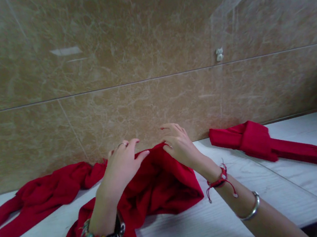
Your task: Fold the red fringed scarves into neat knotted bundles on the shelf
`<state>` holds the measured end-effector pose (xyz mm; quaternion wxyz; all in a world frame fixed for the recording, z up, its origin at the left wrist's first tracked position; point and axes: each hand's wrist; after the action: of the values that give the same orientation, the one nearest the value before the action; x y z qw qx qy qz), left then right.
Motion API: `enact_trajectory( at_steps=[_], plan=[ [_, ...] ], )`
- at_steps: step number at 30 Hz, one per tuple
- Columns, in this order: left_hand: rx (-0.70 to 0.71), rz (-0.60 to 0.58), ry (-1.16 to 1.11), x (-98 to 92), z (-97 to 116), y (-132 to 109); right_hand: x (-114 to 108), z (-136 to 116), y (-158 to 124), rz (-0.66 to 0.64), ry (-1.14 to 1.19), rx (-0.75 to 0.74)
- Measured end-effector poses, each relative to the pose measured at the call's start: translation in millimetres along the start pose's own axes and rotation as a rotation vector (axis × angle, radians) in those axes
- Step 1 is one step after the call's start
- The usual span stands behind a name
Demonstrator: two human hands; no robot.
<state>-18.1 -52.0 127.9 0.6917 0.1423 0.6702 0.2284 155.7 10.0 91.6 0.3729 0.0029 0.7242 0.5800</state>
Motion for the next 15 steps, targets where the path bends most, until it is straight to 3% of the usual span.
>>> enact_trajectory(
  at_steps=[4,7,12,15],
  plan=[
    [0.150,-0.079,-0.180,9.5,22,-4,-1,-6,0,-0.002,-0.026,-0.036],
    [0.155,-0.091,-0.223,4.6,29,-3,0,0,-1,0.007,-0.036,0.027],
    [0.022,0.002,-0.218,-15.7,6,1,8,17,-7,-0.160,0.036,0.128],
    [-0.019,-0.058,-0.123,-17.7,-13,1,12,20,-8,-0.126,0.057,0.119]
  ],
)
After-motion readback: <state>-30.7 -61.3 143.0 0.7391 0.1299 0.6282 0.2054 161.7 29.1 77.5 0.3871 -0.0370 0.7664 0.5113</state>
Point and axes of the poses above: each hand's wrist, its own y-axis towards the middle knuckle, its own x-axis out of the palm, z = x × y, and after that the axes turned 7 degrees about -x, right-handed
